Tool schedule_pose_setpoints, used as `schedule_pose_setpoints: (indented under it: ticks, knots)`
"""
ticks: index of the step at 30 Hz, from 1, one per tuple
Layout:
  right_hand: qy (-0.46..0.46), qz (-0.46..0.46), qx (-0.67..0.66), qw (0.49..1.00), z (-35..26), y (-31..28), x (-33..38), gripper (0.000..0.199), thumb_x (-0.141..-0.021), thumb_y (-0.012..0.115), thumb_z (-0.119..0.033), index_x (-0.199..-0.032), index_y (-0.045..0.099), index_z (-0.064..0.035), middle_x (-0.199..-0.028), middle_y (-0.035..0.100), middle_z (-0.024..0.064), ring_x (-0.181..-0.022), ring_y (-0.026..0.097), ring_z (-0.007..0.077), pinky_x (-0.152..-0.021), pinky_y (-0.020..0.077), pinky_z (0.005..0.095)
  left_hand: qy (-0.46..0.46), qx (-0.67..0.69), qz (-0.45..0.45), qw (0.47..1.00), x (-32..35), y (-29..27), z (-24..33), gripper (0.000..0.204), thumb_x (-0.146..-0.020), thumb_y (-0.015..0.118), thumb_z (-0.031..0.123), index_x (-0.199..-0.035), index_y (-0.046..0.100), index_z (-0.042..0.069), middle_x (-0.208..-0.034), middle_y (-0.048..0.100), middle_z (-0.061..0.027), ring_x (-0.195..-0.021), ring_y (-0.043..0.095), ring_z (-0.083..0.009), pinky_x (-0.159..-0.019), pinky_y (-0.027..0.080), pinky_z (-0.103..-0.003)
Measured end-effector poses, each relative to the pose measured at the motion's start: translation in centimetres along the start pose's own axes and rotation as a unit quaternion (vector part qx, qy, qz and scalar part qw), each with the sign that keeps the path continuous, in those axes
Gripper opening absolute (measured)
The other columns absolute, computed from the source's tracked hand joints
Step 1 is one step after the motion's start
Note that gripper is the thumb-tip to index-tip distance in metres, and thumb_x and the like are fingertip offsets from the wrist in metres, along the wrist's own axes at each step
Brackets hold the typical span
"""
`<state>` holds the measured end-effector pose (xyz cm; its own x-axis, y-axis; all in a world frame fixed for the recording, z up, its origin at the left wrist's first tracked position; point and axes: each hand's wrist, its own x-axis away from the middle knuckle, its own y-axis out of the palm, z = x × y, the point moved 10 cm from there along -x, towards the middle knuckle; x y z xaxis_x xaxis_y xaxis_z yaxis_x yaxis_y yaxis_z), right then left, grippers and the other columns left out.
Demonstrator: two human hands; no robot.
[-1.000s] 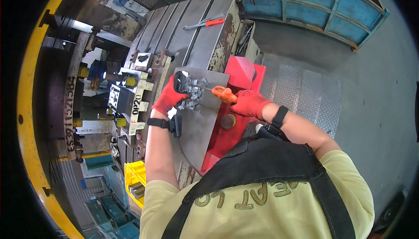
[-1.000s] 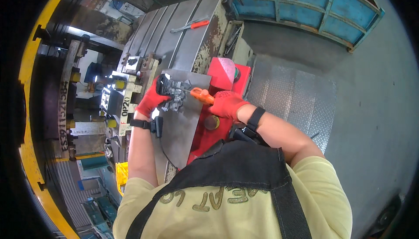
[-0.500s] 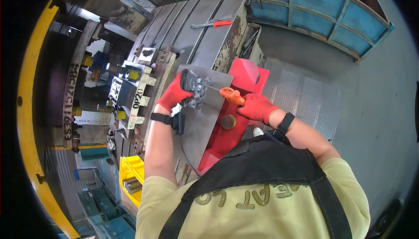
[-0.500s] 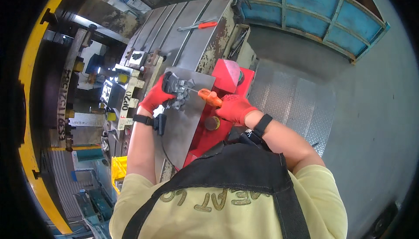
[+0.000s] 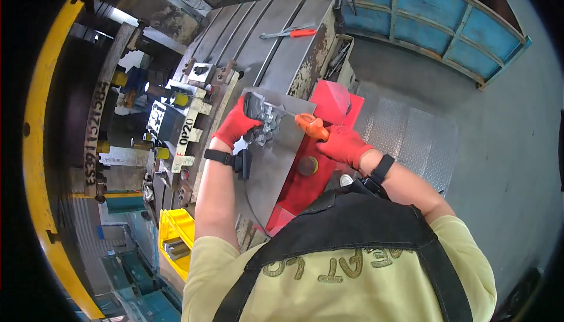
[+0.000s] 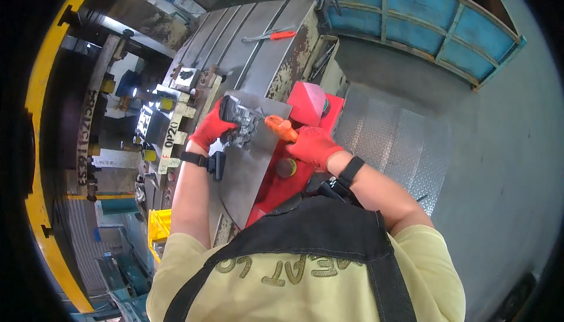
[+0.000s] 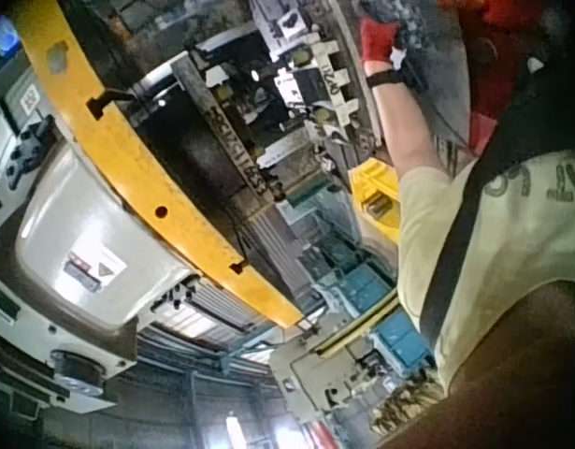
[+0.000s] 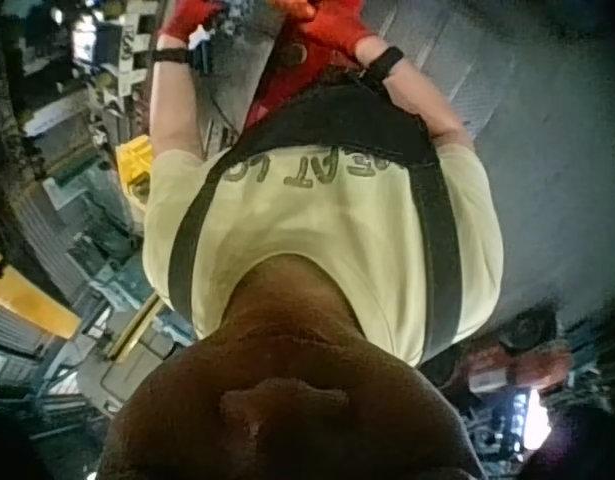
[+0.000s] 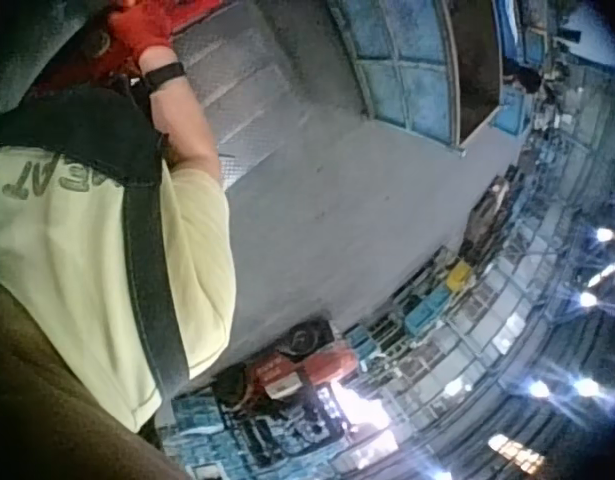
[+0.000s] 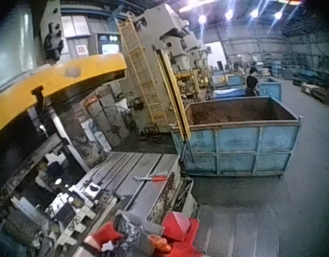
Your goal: Operates a large manual industrial press to stamp metal components.
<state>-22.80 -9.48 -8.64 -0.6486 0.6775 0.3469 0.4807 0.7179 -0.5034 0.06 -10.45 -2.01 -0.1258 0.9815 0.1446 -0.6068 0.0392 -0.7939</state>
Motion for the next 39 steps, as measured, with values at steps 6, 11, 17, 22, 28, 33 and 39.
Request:
schedule_pose_setpoints:
  ticks: [6,11,17,22,28,33,39]
  knots:
    - [0.002,0.017,0.033,0.999,0.2,-0.5,0.3,0.037,-0.067,0.051,-0.036,-0.087,0.058,-0.0060,-0.088,0.058,0.0160,-0.084,0.054,0.0296,-0.071,0.0423,0.0365,-0.005,-0.036,-0.006,0.999,0.1,0.4,-0.1,0.086,-0.053,0.069,0.015,-0.125,0.024,0.005,-0.108,0.048,-0.0194,-0.101,0.047,-0.0293,-0.083,0.038,-0.032]
    - [0.016,0.011,0.021,1.000,0.6,-0.4,0.4,0.038,-0.066,0.050,-0.035,-0.088,0.058,-0.0062,-0.089,0.057,0.0165,-0.084,0.054,0.0304,-0.072,0.0424,0.0363,-0.034,-0.014,-0.011,0.999,0.1,0.5,0.5,0.085,-0.054,0.069,0.012,-0.126,0.023,0.005,-0.108,0.049,-0.0169,-0.100,0.047,-0.0250,-0.084,0.038,-0.031]
    - [0.042,0.014,0.051,0.998,0.5,-1.0,0.2,0.037,-0.067,0.050,-0.035,-0.089,0.058,-0.0071,-0.086,0.058,0.0148,-0.083,0.055,0.0298,-0.072,0.0423,0.0363,-0.032,-0.021,0.000,0.999,-0.3,0.5,-0.1,0.089,-0.053,0.070,0.018,-0.126,0.020,0.003,-0.109,0.047,-0.0212,-0.102,0.046,-0.0304,-0.083,0.038,-0.033]
    - [-0.021,0.041,0.068,0.997,-0.7,-1.0,0.3,0.038,-0.065,0.051,-0.036,-0.090,0.058,-0.0080,-0.083,0.059,0.0147,-0.080,0.056,0.0292,-0.069,0.0427,0.0365,-0.027,-0.014,0.014,0.999,-0.3,0.4,-0.6,0.090,-0.052,0.071,0.018,-0.125,0.021,0.003,-0.110,0.046,-0.0219,-0.103,0.045,-0.0316,-0.085,0.037,-0.033]
    - [0.016,0.035,0.088,0.995,-1.2,-2.5,0.1,0.039,-0.066,0.051,-0.037,-0.086,0.059,-0.0047,-0.082,0.059,0.0158,-0.078,0.056,0.0290,-0.068,0.0429,0.0359,-0.026,-0.003,0.005,1.000,0.1,0.3,0.5,0.086,-0.053,0.071,0.018,-0.124,0.025,0.004,-0.107,0.048,-0.0198,-0.102,0.046,-0.0300,-0.083,0.038,-0.034]
    - [0.017,0.042,0.102,0.994,-1.1,-2.8,-0.2,0.043,-0.066,0.052,-0.041,-0.079,0.060,-0.0014,-0.081,0.058,0.0183,-0.077,0.056,0.0311,-0.069,0.0425,0.0372,-0.031,0.005,0.007,0.999,0.0,0.3,-0.5,0.085,-0.054,0.071,0.019,-0.124,0.025,0.004,-0.106,0.049,-0.0195,-0.101,0.047,-0.0298,-0.083,0.038,-0.033]
    - [0.036,0.043,0.093,0.994,-1.0,-2.5,0.0,0.042,-0.065,0.052,-0.040,-0.082,0.059,-0.0019,-0.082,0.058,0.0181,-0.079,0.055,0.0305,-0.070,0.0422,0.0366,-0.023,0.006,0.011,1.000,-0.4,0.3,-1.6,0.086,-0.054,0.070,0.020,-0.124,0.024,0.004,-0.107,0.048,-0.0203,-0.101,0.047,-0.0302,-0.083,0.038,-0.033]
